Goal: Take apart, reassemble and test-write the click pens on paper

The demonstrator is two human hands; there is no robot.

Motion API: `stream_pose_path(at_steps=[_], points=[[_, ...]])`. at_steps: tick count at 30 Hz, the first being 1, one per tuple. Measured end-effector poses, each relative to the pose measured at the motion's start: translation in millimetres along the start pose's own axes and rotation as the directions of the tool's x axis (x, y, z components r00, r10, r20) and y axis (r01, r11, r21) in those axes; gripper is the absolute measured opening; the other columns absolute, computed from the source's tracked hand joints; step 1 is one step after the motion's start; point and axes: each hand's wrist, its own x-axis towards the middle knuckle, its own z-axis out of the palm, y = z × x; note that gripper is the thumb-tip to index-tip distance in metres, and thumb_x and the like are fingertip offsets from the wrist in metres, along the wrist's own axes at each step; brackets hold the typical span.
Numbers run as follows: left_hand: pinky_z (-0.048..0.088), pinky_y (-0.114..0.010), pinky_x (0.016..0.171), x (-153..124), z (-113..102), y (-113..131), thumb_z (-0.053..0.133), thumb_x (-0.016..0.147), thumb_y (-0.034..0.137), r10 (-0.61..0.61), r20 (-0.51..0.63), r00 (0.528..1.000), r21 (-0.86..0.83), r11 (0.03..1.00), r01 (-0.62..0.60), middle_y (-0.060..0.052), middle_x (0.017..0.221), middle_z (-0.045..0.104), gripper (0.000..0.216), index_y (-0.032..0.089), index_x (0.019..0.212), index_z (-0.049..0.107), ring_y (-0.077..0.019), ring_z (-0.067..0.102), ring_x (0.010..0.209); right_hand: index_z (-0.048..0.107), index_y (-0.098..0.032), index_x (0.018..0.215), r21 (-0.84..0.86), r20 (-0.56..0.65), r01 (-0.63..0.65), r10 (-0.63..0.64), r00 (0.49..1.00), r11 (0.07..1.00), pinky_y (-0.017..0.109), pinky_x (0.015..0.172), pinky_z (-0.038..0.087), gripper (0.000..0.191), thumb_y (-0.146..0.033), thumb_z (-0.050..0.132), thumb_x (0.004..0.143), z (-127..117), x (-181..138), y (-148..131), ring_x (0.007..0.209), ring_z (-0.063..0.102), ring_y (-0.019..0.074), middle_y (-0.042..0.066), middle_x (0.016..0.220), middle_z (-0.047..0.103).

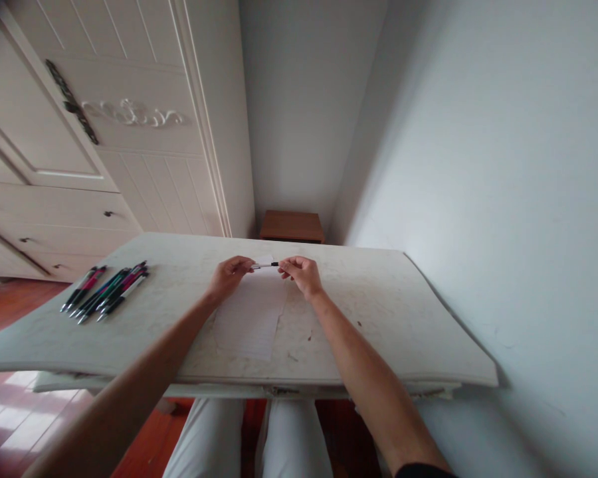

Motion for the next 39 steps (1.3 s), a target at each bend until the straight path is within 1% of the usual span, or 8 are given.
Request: stream_pose_path(at_steps=[7, 9, 12, 15, 19, 24, 31, 39], points=[[0.048, -0.030, 0.074, -2.8, -1.8, 7.9, 0.068, 0.073, 0.046, 0.020, -0.057, 0.998, -0.033, 0.999, -0.022, -0.010, 0.107, 0.069, 0.044, 0.017, 0.107, 0.065, -0.0210, 0.064, 0.095, 0.071, -0.016, 0.078, 0.022, -0.005, -0.001, 0.001, 1.000, 1.000, 0.025, 0.054, 0.041, 0.034, -0.048, 0.075, 0.069, 0.2, 0.5, 0.7, 0.057, 0.063, 0.0136, 0.008, 0.073, 0.074], [0.047, -0.029, 0.071, -2.7, -2.0, 7.6, 0.059, 0.081, 0.052, 0.001, -0.082, 0.997, -0.037, 0.999, -0.004, -0.007, 0.093, 0.069, 0.042, 0.016, 0.103, 0.065, -0.0187, 0.063, 0.085, 0.071, -0.016, 0.078, 0.019, -0.003, 0.001, -0.001, 1.000, 1.000, 0.025, 0.054, 0.042, 0.034, -0.048, 0.075, 0.069, 0.7, 0.7, 1.0, 0.057, 0.063, 0.0137, 0.008, 0.073, 0.074], [0.042, -0.028, 0.061, -1.6, -2.9, 6.2, 0.044, 0.088, 0.060, -0.029, -0.046, 0.999, 0.000, 1.000, 0.029, -0.002, 0.061, 0.057, 0.050, 0.017, 0.069, 0.060, -0.0146, 0.052, 0.060, 0.071, -0.016, 0.077, 0.013, -0.001, 0.004, -0.004, 1.000, 1.000, 0.026, 0.054, 0.042, 0.034, -0.049, 0.075, 0.069, 1.2, 0.6, 1.1, 0.058, 0.063, 0.0142, 0.008, 0.073, 0.074], [0.037, -0.026, 0.054, -1.1, -4.4, 6.4, 0.048, 0.085, 0.063, -0.049, 0.022, 0.999, 0.001, 0.999, 0.049, 0.000, 0.054, 0.051, 0.053, 0.018, 0.057, 0.053, -0.0125, 0.045, 0.053, 0.071, -0.017, 0.076, 0.012, -0.002, 0.011, -0.011, 1.000, 1.000, 0.025, 0.054, 0.042, 0.034, -0.050, 0.075, 0.068, 0.8, 0.2, 0.4, 0.057, 0.063, 0.0141, 0.008, 0.073, 0.075], [0.042, -0.026, 0.060, -1.5, -4.9, 6.8, 0.066, 0.074, 0.056, -0.052, 0.006, 0.999, -0.122, 0.991, 0.052, -0.004, 0.074, 0.065, 0.041, 0.016, 0.078, 0.065, -0.0136, 0.054, 0.063, 0.071, -0.017, 0.076, 0.013, -0.020, 0.016, -0.015, 1.000, 1.000, 0.025, 0.053, 0.042, 0.034, -0.050, 0.074, 0.069, -0.9, 0.4, -0.9, 0.057, 0.062, 0.0140, 0.008, 0.073, 0.075], [0.045, -0.026, 0.065, -1.8, -2.5, 4.9, 0.072, 0.071, 0.054, -0.052, -0.015, 0.999, -0.156, 0.987, 0.049, -0.008, 0.096, 0.068, 0.051, 0.016, 0.105, 0.065, -0.0168, 0.061, 0.078, 0.071, -0.017, 0.077, -0.001, -0.017, 0.017, -0.017, 1.000, 1.000, 0.026, 0.054, 0.043, 0.036, -0.052, 0.074, 0.069, -1.0, 1.1, -1.4, 0.058, 0.063, 0.0147, 0.008, 0.073, 0.075], [0.040, -0.026, 0.057, -1.1, -2.9, 3.3, 0.051, 0.085, 0.061, -0.020, 0.035, 0.999, -0.049, 0.999, 0.022, -0.002, 0.059, 0.057, 0.049, 0.017, 0.066, 0.062, -0.0132, 0.049, 0.057, 0.071, -0.017, 0.078, 0.012, -0.012, 0.057, -0.057, 0.998, 0.998, 0.026, 0.054, 0.043, 0.034, -0.051, 0.073, 0.071, 1.5, -1.2, -2.0, 0.058, 0.062, 0.0140, 0.008, 0.073, 0.074], [0.045, -0.026, 0.061, -1.2, -3.4, 5.5, 0.075, 0.067, 0.050, -0.057, -0.019, 0.998, -0.118, 0.992, 0.054, -0.007, 0.093, 0.070, 0.044, 0.017, 0.096, 0.068, -0.0159, 0.059, 0.072, 0.070, -0.017, 0.078, -0.019, -0.003, 0.051, -0.051, 0.999, 0.999, 0.027, 0.056, 0.046, 0.037, -0.053, 0.073, 0.070, 1.7, -1.7, -3.4, 0.058, 0.063, 0.0150, 0.008, 0.072, 0.074]])
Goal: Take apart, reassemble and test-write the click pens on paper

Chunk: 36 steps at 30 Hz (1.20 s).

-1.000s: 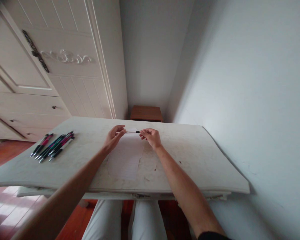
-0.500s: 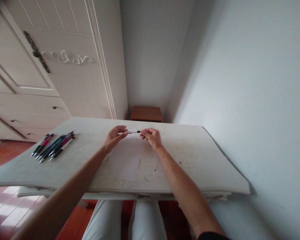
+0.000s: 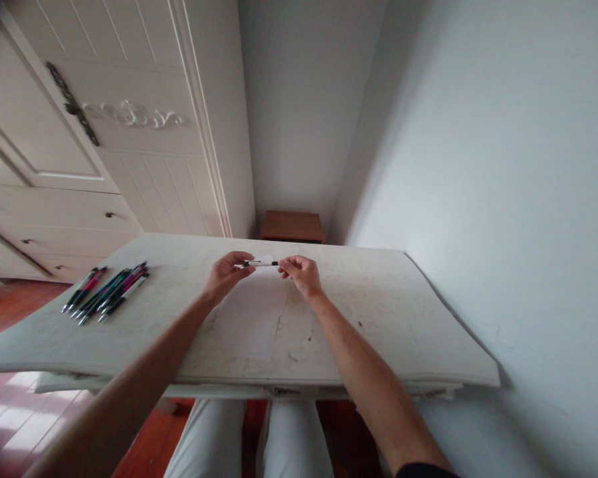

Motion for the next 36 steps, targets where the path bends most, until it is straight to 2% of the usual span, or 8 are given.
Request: stream_pose_path(at_steps=[3, 8, 10, 14, 19, 24, 29, 36], points=[[0.046, -0.026, 0.063, -1.0, 1.1, 0.8, 0.069, 0.073, 0.056, 0.024, -0.042, 0.999, 0.007, 1.000, -0.024, -0.008, 0.095, 0.070, 0.048, 0.017, 0.100, 0.067, -0.0176, 0.060, 0.079, 0.070, -0.018, 0.077, 0.004, -0.008, 0.009, -0.009, 1.000, 1.000, 0.027, 0.056, 0.047, 0.037, -0.054, 0.073, 0.070, 1.0, -0.3, -0.1, 0.057, 0.063, 0.0150, 0.007, 0.072, 0.074], [0.041, -0.027, 0.058, -1.4, -0.4, 2.8, 0.048, 0.085, 0.067, -0.014, 0.075, 0.997, 0.053, 0.999, 0.010, -0.003, 0.057, 0.057, 0.057, 0.017, 0.061, 0.061, -0.0139, 0.050, 0.057, 0.070, -0.018, 0.077, 0.025, -0.005, 0.028, -0.028, 1.000, 0.999, 0.028, 0.059, 0.050, 0.036, -0.053, 0.073, 0.071, 1.6, -1.1, 0.1, 0.058, 0.062, 0.0147, 0.007, 0.072, 0.073], [0.041, -0.027, 0.057, -1.3, -1.5, 3.3, 0.054, 0.082, 0.065, -0.024, 0.101, 0.995, 0.025, 0.999, 0.022, -0.004, 0.060, 0.060, 0.052, 0.017, 0.064, 0.064, -0.0138, 0.051, 0.057, 0.070, -0.018, 0.077, 0.019, -0.009, 0.026, -0.026, 1.000, 0.999, 0.028, 0.059, 0.050, 0.036, -0.054, 0.073, 0.071, 1.1, -1.1, -0.1, 0.057, 0.062, 0.0149, 0.007, 0.072, 0.073], [0.044, -0.027, 0.062, -0.8, -1.7, 2.1, 0.074, 0.068, 0.054, -0.014, 0.076, 0.997, -0.048, 0.999, 0.018, -0.005, 0.076, 0.068, 0.044, 0.016, 0.090, 0.071, -0.0148, 0.057, 0.066, 0.069, -0.018, 0.077, 0.012, -0.031, 0.019, -0.018, 0.999, 1.000, 0.029, 0.058, 0.049, 0.037, -0.055, 0.073, 0.070, 0.1, -0.9, -1.1, 0.057, 0.062, 0.0153, 0.007, 0.071, 0.073], [0.048, -0.027, 0.066, 0.0, 0.1, 1.0, 0.075, 0.069, 0.053, -0.015, 0.029, 0.999, -0.076, 0.997, 0.017, -0.008, 0.093, 0.070, 0.049, 0.015, 0.100, 0.069, -0.0167, 0.061, 0.078, 0.070, -0.018, 0.076, 0.014, -0.022, 0.025, -0.024, 0.999, 1.000, 0.029, 0.058, 0.050, 0.038, -0.055, 0.074, 0.070, 0.6, -1.7, -1.9, 0.057, 0.062, 0.0154, 0.008, 0.071, 0.073], [0.040, -0.024, 0.054, -0.4, -0.3, 2.3, 0.052, 0.083, 0.067, -0.001, -0.032, 0.999, 0.007, 1.000, 0.001, -0.003, 0.067, 0.062, 0.055, 0.014, 0.087, 0.069, -0.0129, 0.052, 0.060, 0.069, -0.017, 0.075, 0.030, -0.028, 0.040, -0.040, 0.999, 0.999, 0.027, 0.056, 0.049, 0.040, -0.055, 0.075, 0.069, 1.4, -1.4, -0.8, 0.055, 0.061, 0.0140, 0.007, 0.069, 0.073], [0.036, -0.024, 0.052, -0.1, -1.3, 1.3, 0.051, 0.084, 0.064, 0.012, 0.031, 0.999, 0.050, 0.999, -0.014, -0.002, 0.054, 0.056, 0.054, 0.016, 0.059, 0.060, -0.0114, 0.047, 0.052, 0.069, -0.017, 0.075, 0.048, -0.035, 0.058, -0.056, 0.998, 0.997, 0.027, 0.055, 0.049, 0.037, -0.053, 0.075, 0.069, 1.0, -0.5, 1.7, 0.054, 0.061, 0.0133, 0.006, 0.068, 0.072], [0.046, -0.027, 0.065, 2.6, -1.3, -2.2, 0.073, 0.069, 0.046, 0.028, -0.032, 0.999, -0.032, 0.999, -0.029, -0.005, 0.077, 0.070, 0.031, 0.016, 0.078, 0.069, -0.0152, 0.059, 0.067, 0.068, -0.017, 0.074, 0.048, -0.047, 0.047, -0.045, 0.998, 0.998, 0.026, 0.055, 0.050, 0.036, -0.051, 0.076, 0.070, 0.2, -0.5, 1.6, 0.053, 0.061, 0.0134, 0.005, 0.066, 0.072]])
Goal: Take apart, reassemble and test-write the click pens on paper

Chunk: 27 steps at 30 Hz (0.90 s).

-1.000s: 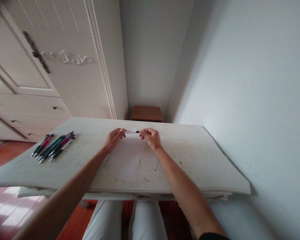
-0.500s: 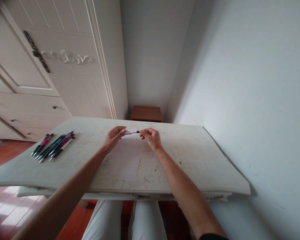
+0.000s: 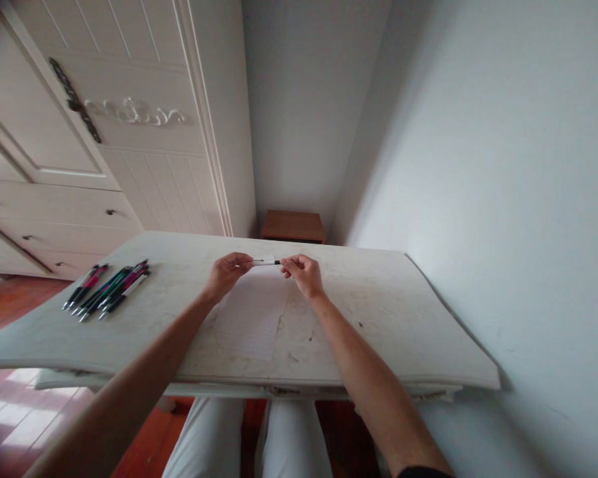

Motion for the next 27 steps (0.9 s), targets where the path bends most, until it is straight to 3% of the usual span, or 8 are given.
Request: stream_pose_path(at_steps=[3, 7, 13, 20, 27], points=[[0.046, -0.026, 0.063, -1.4, 0.3, 1.3, 0.076, 0.067, 0.043, -0.044, 0.015, 0.999, -0.031, 0.999, 0.045, -0.007, 0.084, 0.071, 0.033, 0.015, 0.084, 0.069, -0.0149, 0.060, 0.068, 0.067, -0.017, 0.072, -0.011, -0.001, 0.000, 0.000, 1.000, 1.000, 0.026, 0.054, 0.050, 0.036, -0.052, 0.076, 0.070, 0.2, -0.5, -0.5, 0.052, 0.060, 0.0132, 0.005, 0.065, 0.071], [0.046, -0.025, 0.064, -1.7, 1.3, 1.9, 0.075, 0.070, 0.049, -0.012, -0.025, 1.000, -0.055, 0.998, 0.010, -0.009, 0.097, 0.070, 0.045, 0.015, 0.099, 0.066, -0.0176, 0.063, 0.081, 0.067, -0.017, 0.071, 0.001, -0.007, 0.003, -0.003, 1.000, 1.000, 0.026, 0.054, 0.049, 0.036, -0.053, 0.075, 0.071, 0.6, -1.1, -0.5, 0.051, 0.060, 0.0132, 0.005, 0.064, 0.071], [0.041, -0.027, 0.062, -2.2, 0.5, 3.2, 0.047, 0.085, 0.065, 0.007, 0.061, 0.998, 0.105, 0.994, -0.013, -0.005, 0.066, 0.064, 0.057, 0.015, 0.066, 0.066, -0.0150, 0.054, 0.064, 0.066, -0.018, 0.070, 0.034, -0.012, 0.016, -0.016, 1.000, 0.999, 0.027, 0.054, 0.049, 0.036, -0.053, 0.076, 0.070, 1.1, -1.1, -0.3, 0.051, 0.059, 0.0134, 0.004, 0.063, 0.070], [0.036, -0.025, 0.055, -2.6, -4.7, 3.6, 0.059, 0.078, 0.063, -0.001, 0.081, 0.997, 0.081, 0.997, -0.006, -0.004, 0.062, 0.063, 0.051, 0.015, 0.069, 0.070, -0.0134, 0.050, 0.057, 0.066, -0.018, 0.070, 0.043, -0.005, 0.037, -0.036, 0.999, 0.998, 0.027, 0.054, 0.048, 0.033, -0.050, 0.076, 0.072, -1.1, 0.0, 0.0, 0.052, 0.058, 0.0126, 0.004, 0.063, 0.069], [0.043, -0.027, 0.059, -0.8, -3.2, 3.9, 0.075, 0.063, 0.063, -0.073, 0.090, 0.993, -0.070, 0.994, 0.080, -0.009, 0.075, 0.071, 0.049, 0.015, 0.067, 0.071, -0.0155, 0.057, 0.064, 0.065, -0.018, 0.069, 0.034, -0.007, 0.016, -0.016, 1.000, 0.999, 0.027, 0.054, 0.049, 0.035, -0.051, 0.077, 0.069, -1.0, -1.0, -3.4, 0.052, 0.058, 0.0132, 0.004, 0.062, 0.069]])
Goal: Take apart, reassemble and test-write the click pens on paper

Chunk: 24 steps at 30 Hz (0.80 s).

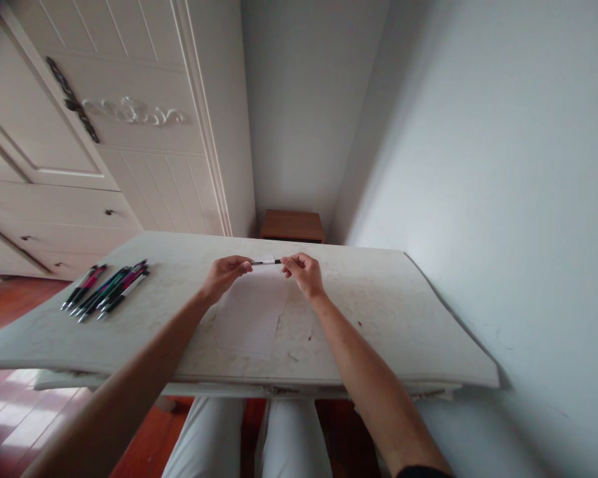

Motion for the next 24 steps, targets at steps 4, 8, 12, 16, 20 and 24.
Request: stream_pose_path(at_steps=[4, 8, 12, 16, 20, 24], points=[[0.046, -0.028, 0.061, -1.2, -0.1, 2.5, 0.080, 0.057, 0.059, -0.052, -0.017, 0.998, -0.059, 0.997, 0.051, -0.009, 0.076, 0.072, 0.050, 0.014, 0.077, 0.075, -0.0161, 0.059, 0.065, 0.066, -0.018, 0.069, 0.007, 0.011, -0.001, 0.001, 1.000, 1.000, 0.026, 0.054, 0.047, 0.034, -0.050, 0.077, 0.070, -0.7, -0.1, 1.3, 0.051, 0.058, 0.0123, 0.003, 0.062, 0.068], [0.047, -0.027, 0.061, -2.0, -0.3, 1.6, 0.081, 0.059, 0.055, -0.063, -0.054, 0.997, -0.065, 0.996, 0.060, -0.008, 0.077, 0.073, 0.049, 0.014, 0.086, 0.076, -0.0164, 0.060, 0.066, 0.066, -0.018, 0.070, -0.025, 0.037, -0.013, 0.014, 0.999, 1.000, 0.026, 0.055, 0.046, 0.034, -0.051, 0.074, 0.072, -2.1, 1.2, 3.6, 0.053, 0.059, 0.0126, 0.004, 0.065, 0.070], [0.045, -0.026, 0.058, -0.3, 1.1, -2.3, 0.082, 0.059, 0.049, -0.065, -0.115, 0.991, -0.056, 0.997, 0.059, -0.006, 0.074, 0.071, 0.047, 0.014, 0.089, 0.076, -0.0145, 0.059, 0.063, 0.067, -0.018, 0.076, -0.061, 0.097, -0.053, 0.059, 0.994, 0.997, 0.026, 0.058, 0.046, 0.034, -0.052, 0.074, 0.070, -2.1, 3.5, 4.7, 0.063, 0.064, 0.0146, 0.005, 0.074, 0.072], [0.045, -0.026, 0.060, 2.4, 1.8, -4.9, 0.081, 0.060, 0.050, -0.046, -0.147, 0.988, -0.065, 0.997, 0.037, -0.006, 0.077, 0.071, 0.047, 0.014, 0.090, 0.076, -0.0136, 0.058, 0.063, 0.068, -0.019, 0.094, -0.030, 0.038, -0.014, 0.015, 0.999, 0.999, 0.026, 0.065, 0.049, 0.044, -0.053, 0.076, 0.068, -8.1, 9.2, 2.4, 0.078, 0.066, 0.0174, 0.007, 0.089, 0.073], [0.042, -0.024, 0.057, 2.8, 0.9, -3.0, 0.077, 0.064, 0.052, -0.027, -0.182, 0.983, -0.065, 0.998, 0.016, -0.004, 0.073, 0.069, 0.047, 0.014, 0.091, 0.075, -0.0119, 0.053, 0.061, 0.068, -0.020, 0.101, -0.171, -0.212, 0.085, -0.121, 0.970, 0.982, 0.029, 0.070, 0.050, 0.041, -0.054, 0.062, 0.080, -30.3, 20.1, 6.8, 0.086, 0.065, 0.0203, 0.010, 0.099, 0.072], [0.040, -0.024, 0.056, 0.6, 0.5, 2.2, 0.071, 0.069, 0.058, -0.006, -0.188, 0.982, -0.032, 0.999, 0.000, -0.005, 0.070, 0.067, 0.046, 0.014, 0.079, 0.073, -0.0125, 0.052, 0.062, 0.072, -0.019, 0.099, -0.583, -0.205, 0.109, -0.275, 0.940, 0.805, 0.036, 0.083, 0.049, 0.026, -0.034, 0.059, 0.082, -48.3, 25.3, 22.7, 0.079, 0.062, 0.0205, 0.010, 0.096, 0.070]])
